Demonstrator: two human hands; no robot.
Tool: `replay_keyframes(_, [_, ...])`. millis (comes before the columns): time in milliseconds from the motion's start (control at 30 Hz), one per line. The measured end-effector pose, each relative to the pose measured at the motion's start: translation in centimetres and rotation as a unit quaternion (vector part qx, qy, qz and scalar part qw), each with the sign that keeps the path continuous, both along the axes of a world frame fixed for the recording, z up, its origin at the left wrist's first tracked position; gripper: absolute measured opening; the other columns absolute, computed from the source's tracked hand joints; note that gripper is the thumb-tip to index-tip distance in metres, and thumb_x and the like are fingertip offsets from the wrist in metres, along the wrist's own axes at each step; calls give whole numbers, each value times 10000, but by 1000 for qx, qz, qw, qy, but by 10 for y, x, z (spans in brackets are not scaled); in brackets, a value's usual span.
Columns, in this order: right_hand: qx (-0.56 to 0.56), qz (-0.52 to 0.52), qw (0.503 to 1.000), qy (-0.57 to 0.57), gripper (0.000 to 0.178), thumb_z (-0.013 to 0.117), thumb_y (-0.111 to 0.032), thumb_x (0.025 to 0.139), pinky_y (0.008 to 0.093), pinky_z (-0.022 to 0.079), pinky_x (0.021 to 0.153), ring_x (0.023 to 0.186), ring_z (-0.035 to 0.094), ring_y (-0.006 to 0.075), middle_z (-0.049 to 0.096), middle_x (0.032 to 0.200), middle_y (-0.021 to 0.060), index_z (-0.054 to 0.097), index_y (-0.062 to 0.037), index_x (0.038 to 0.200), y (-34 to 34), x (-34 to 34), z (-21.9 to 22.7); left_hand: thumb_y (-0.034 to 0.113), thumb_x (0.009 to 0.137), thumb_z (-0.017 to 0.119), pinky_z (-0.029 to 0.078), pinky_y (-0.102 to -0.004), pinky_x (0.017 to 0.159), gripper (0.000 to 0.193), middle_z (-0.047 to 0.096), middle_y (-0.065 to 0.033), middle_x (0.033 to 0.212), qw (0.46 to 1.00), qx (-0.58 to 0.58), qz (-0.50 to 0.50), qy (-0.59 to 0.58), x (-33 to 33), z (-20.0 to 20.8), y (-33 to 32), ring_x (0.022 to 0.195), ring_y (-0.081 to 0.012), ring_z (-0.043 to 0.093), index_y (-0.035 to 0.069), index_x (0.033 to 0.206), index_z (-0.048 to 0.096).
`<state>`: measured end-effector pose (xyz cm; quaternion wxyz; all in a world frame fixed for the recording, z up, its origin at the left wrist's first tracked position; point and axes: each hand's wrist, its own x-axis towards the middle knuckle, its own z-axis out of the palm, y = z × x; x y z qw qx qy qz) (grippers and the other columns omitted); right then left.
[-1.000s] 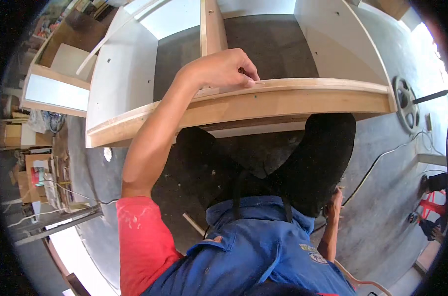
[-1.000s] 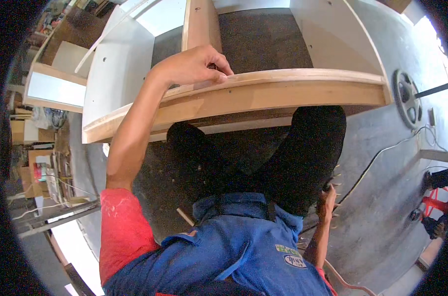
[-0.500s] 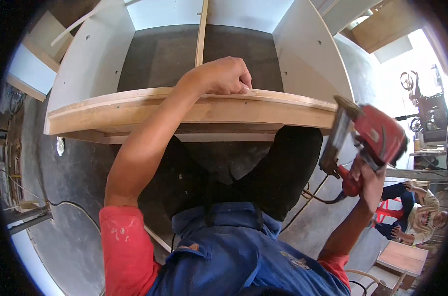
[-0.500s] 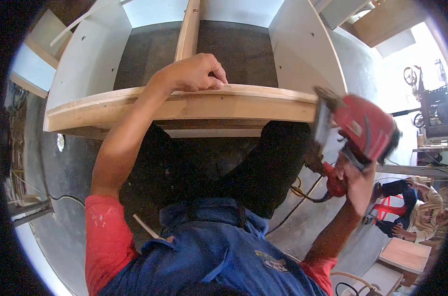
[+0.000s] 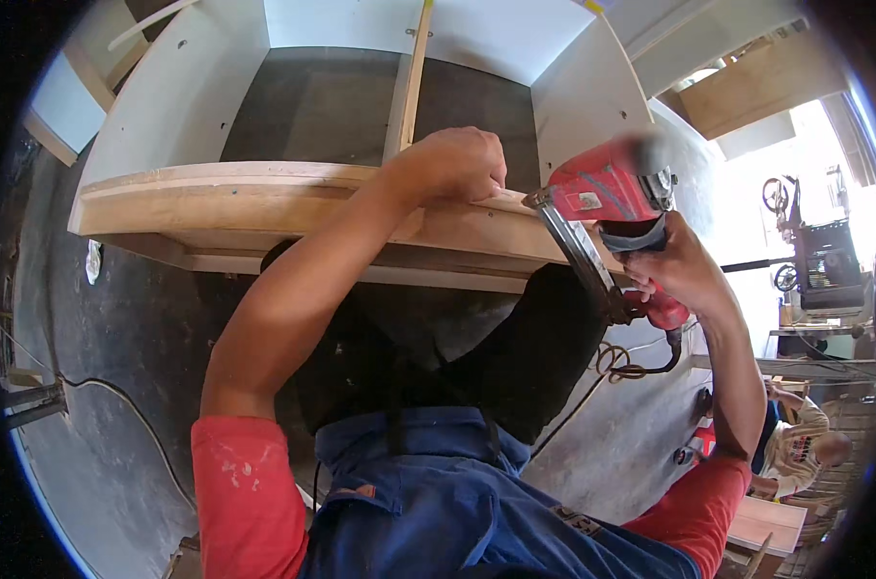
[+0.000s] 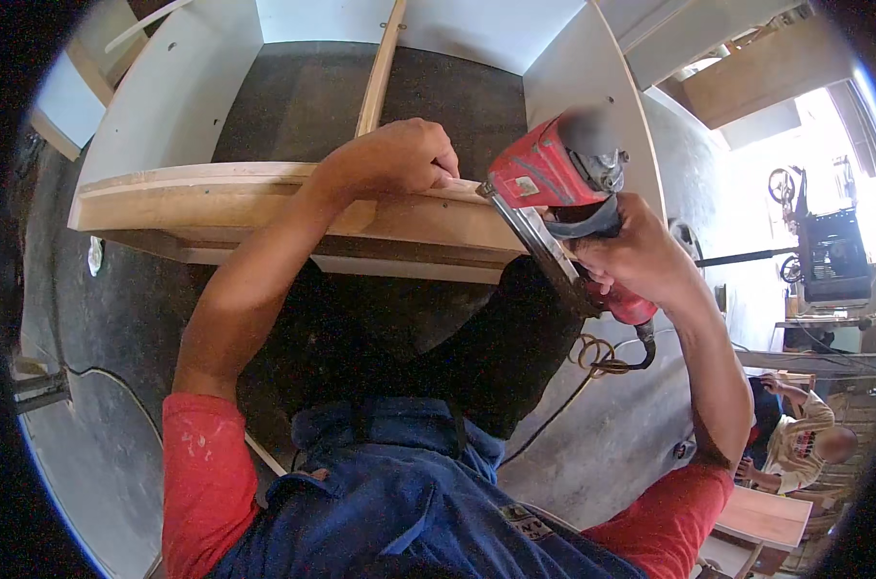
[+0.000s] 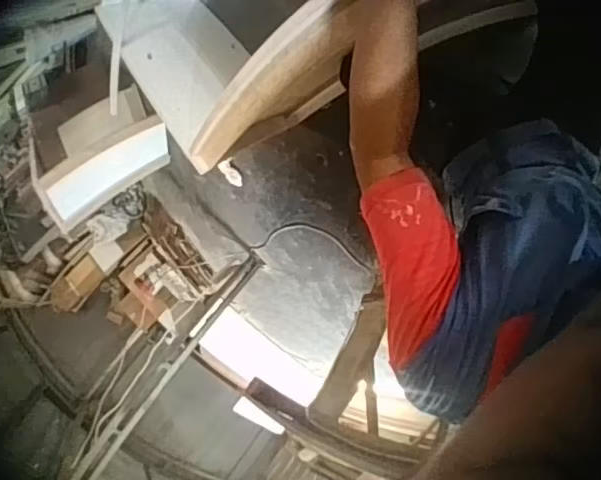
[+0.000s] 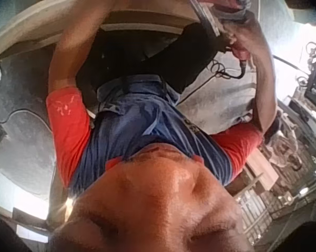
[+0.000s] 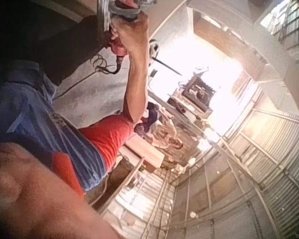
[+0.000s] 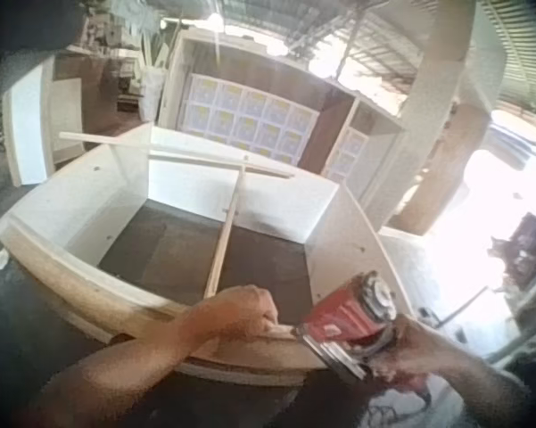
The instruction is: The person assembles a cabinet by positioning a wooden trim piece along the edge of a white cabinet frame and securing it using a pneumatic nail gun.
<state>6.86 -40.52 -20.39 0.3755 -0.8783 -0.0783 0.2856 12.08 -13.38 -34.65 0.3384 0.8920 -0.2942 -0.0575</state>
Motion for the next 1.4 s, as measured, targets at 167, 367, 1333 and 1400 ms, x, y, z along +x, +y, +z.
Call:
replay_keyframes(167, [13,-33,999,14,189,678,-22,862,256,408,494,567,519,70,575,715,-1,612,28,1032,-3,9,1,189,879,696,533,-453,860,229,739,-221,958,999,-11,-10,-39,0,-3,-1,915,-384,700,4,978,786])
replay_keyframes(367, [11,-22,999,32,194,671,-15,844,251,398,489,557,508,72,570,704,1,584,15,1016,0,17,0,162,872,669,514,-472,892,204,723,-209,982,1000,2,21,-2,-2,-2,-3,974,-392,673,41,978,793])
replay_keyframes(1333, [-129,50,990,29,451,731,-55,809,262,452,492,566,556,76,620,722,-5,603,-18,1241,6,51,18,169,891,692,538,-442,856,185,723,-204,918,997,-58,47,-19,-3,-19,0,909,-369,700,12,925,783])
replay_keyframes(1400, [-116,67,990,48,456,721,-50,807,266,458,504,571,561,75,619,722,-7,601,-22,1247,5,54,19,157,889,686,539,-442,859,178,724,-204,922,997,-60,45,-27,-3,-18,-1,911,-368,701,13,927,783])
